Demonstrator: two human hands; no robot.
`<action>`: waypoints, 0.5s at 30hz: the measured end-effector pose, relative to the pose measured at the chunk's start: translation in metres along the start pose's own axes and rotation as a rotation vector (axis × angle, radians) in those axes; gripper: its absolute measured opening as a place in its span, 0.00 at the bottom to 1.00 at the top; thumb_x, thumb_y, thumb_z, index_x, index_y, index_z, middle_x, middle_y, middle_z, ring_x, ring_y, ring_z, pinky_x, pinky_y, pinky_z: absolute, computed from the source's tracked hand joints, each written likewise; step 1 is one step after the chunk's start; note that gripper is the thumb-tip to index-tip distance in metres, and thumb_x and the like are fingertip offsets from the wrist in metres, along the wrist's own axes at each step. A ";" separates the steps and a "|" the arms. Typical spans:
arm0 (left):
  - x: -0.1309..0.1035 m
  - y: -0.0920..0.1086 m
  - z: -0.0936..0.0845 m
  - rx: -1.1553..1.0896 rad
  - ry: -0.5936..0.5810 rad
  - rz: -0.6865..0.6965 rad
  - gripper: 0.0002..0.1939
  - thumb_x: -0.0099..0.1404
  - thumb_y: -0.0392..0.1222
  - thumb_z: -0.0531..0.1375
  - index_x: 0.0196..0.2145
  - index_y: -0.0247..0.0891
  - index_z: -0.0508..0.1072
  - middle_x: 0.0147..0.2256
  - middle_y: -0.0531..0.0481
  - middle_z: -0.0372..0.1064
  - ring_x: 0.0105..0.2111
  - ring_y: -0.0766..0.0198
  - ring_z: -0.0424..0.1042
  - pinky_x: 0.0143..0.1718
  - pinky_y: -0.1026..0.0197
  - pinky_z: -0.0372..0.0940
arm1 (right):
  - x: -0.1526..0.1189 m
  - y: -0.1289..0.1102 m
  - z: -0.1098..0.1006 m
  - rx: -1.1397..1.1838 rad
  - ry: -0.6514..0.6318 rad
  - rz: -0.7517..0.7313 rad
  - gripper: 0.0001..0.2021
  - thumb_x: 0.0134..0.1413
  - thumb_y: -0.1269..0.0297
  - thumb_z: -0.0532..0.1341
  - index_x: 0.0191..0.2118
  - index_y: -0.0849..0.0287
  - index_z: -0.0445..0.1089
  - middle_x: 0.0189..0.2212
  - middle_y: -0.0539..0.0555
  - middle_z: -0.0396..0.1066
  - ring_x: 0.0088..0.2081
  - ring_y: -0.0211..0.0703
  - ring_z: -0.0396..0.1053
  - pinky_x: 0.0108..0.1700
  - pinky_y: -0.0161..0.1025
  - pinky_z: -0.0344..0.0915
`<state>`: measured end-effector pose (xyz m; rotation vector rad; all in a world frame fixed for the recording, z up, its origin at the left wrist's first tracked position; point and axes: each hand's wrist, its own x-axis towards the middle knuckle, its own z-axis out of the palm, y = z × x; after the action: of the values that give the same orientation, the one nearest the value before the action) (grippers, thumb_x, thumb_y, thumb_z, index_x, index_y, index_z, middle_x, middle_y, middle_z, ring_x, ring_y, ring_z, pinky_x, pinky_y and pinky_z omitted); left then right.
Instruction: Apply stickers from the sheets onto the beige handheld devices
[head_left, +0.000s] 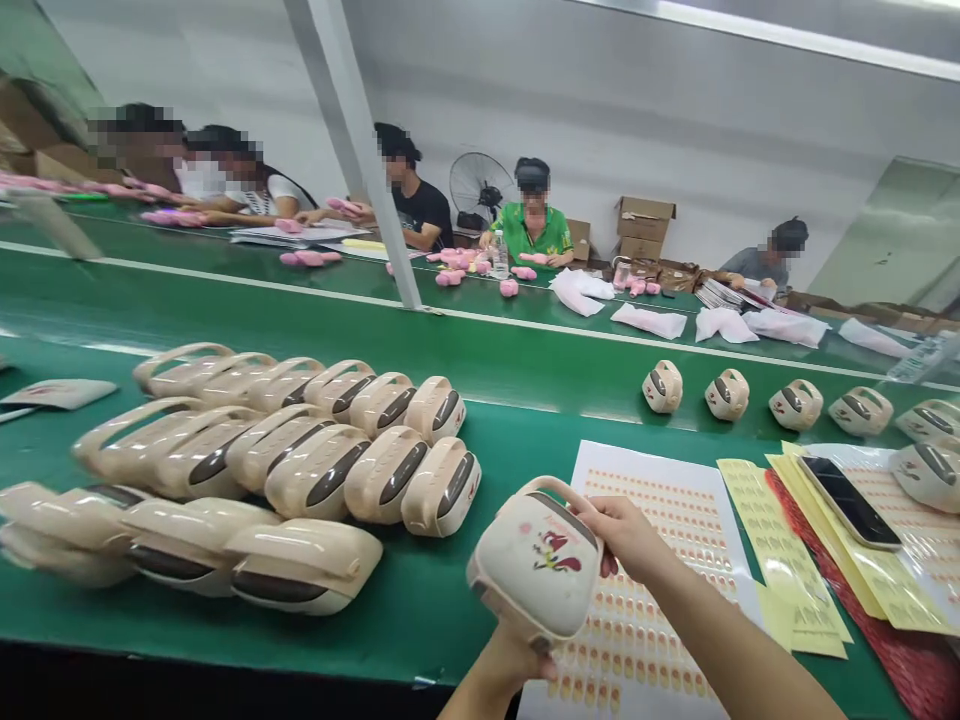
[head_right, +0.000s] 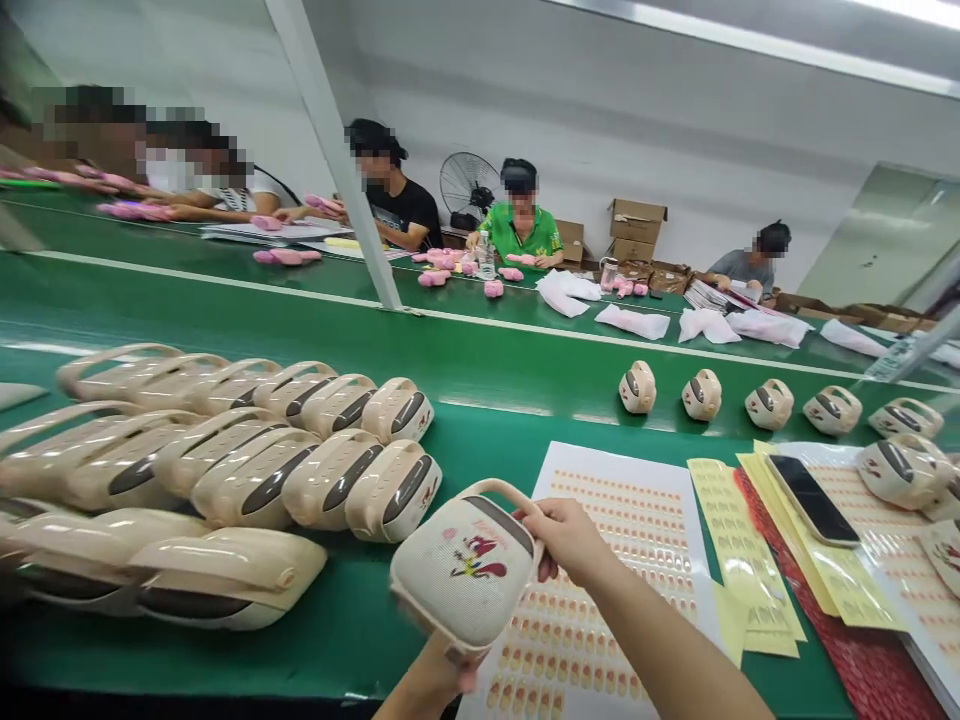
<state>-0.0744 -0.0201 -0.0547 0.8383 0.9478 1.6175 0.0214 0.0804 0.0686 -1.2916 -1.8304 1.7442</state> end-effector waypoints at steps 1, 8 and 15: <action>-0.004 0.001 0.001 -0.038 -0.022 -0.012 0.41 0.30 0.70 0.62 0.42 0.48 0.71 0.42 0.47 0.73 0.49 0.40 0.64 0.46 0.40 0.62 | -0.007 0.006 -0.006 0.026 0.008 0.023 0.12 0.47 0.59 0.51 0.27 0.61 0.67 0.10 0.43 0.58 0.10 0.30 0.53 0.12 0.28 0.48; -0.005 -0.001 0.027 -0.474 0.124 -0.199 0.30 0.42 0.60 0.65 0.42 0.46 0.73 0.39 0.47 0.75 0.46 0.47 0.68 0.47 0.47 0.63 | -0.059 0.075 -0.007 -0.234 0.398 -0.164 0.17 0.54 0.56 0.49 0.44 0.60 0.66 0.26 0.52 0.65 0.22 0.37 0.64 0.24 0.37 0.64; -0.005 -0.003 0.020 -0.547 0.313 -0.182 0.27 0.42 0.50 0.69 0.43 0.49 0.72 0.35 0.55 0.77 0.38 0.59 0.74 0.43 0.56 0.68 | -0.092 0.158 0.044 -0.420 0.399 -0.340 0.14 0.53 0.64 0.55 0.47 0.56 0.65 0.36 0.58 0.65 0.36 0.47 0.65 0.40 0.45 0.65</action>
<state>-0.0548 -0.0210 -0.0484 0.1233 0.7092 1.7543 0.1009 -0.0395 -0.0524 -1.2585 -2.0759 0.8840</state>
